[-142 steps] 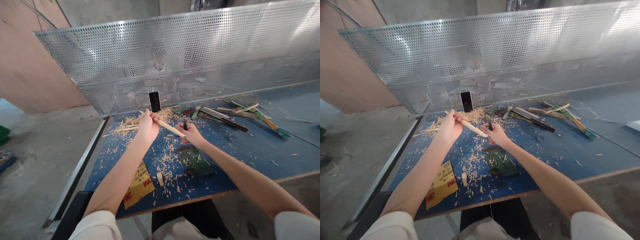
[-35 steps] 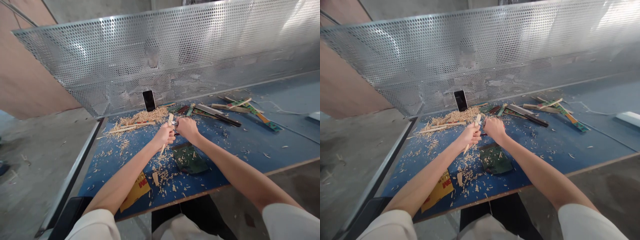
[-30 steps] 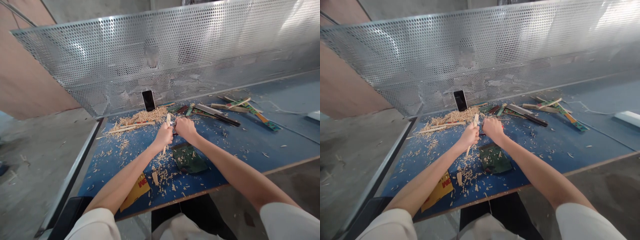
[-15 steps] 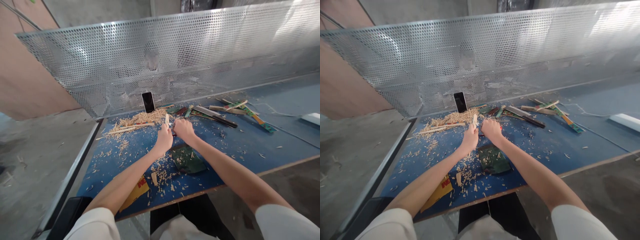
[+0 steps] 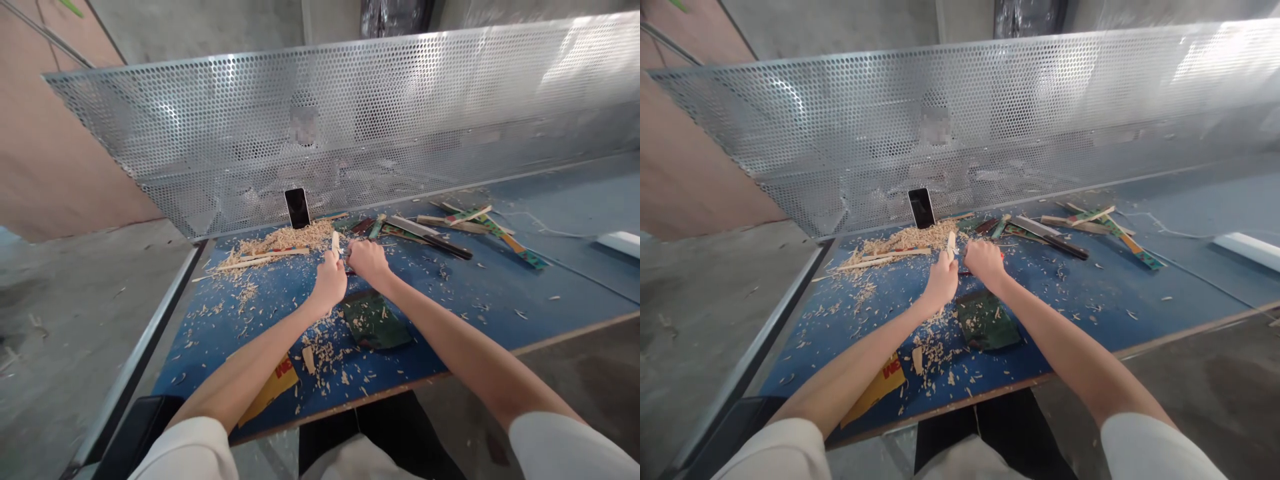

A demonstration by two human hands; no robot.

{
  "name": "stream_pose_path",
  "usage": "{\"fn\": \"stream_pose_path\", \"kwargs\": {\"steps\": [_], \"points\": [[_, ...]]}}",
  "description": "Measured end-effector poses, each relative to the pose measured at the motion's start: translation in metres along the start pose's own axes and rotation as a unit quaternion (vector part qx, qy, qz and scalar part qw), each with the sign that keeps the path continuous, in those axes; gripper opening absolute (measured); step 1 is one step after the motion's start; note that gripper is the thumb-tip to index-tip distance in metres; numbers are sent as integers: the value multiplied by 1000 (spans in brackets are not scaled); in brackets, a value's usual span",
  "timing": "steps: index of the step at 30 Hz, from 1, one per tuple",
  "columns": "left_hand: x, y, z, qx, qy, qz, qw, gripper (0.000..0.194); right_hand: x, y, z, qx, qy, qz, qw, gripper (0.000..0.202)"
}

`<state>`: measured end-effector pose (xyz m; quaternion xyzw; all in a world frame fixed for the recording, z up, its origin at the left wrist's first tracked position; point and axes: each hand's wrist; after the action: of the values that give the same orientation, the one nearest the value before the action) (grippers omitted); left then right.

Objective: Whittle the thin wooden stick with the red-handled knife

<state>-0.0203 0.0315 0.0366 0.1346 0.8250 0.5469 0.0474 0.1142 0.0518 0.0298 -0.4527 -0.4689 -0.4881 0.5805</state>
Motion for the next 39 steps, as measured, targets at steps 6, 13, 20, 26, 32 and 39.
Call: {"fn": "stream_pose_path", "kwargs": {"steps": [6, 13, 20, 26, 32, 39], "points": [[-6, -4, 0, -47, 68, 15, 996, 25, -2, -3, 1, -8, 22, 14, 1000, 36], [10, 17, -1, 123, -205, -80, 968, 22, 4, 5, -3, -7, 33, 0, 999, 42], [-7, -10, -1, -109, 113, 41, 987, 24, 0, 1, 0, 18, 37, -13, 999, 34], [4, 17, -2, 104, -161, -75, 979, 18, 3, 4, -1, 2, 29, -6, 1000, 40], [3, 6, -8, -4, -7, 53, 999, 21, 3, 8, -2, 14, 35, -23, 999, 43], [-4, 2, -5, 22, -48, 83, 995, 17, -11, 26, 5, 48, 72, -45, 995, 47]]}}
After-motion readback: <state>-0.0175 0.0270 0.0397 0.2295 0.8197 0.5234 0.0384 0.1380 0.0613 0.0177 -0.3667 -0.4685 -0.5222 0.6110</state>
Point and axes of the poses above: each hand's wrist, its own z-axis towards the middle knuckle, its own x-axis out of the back of the hand, y = z × x, and after that the axes turned 15 degrees about x, right-handed
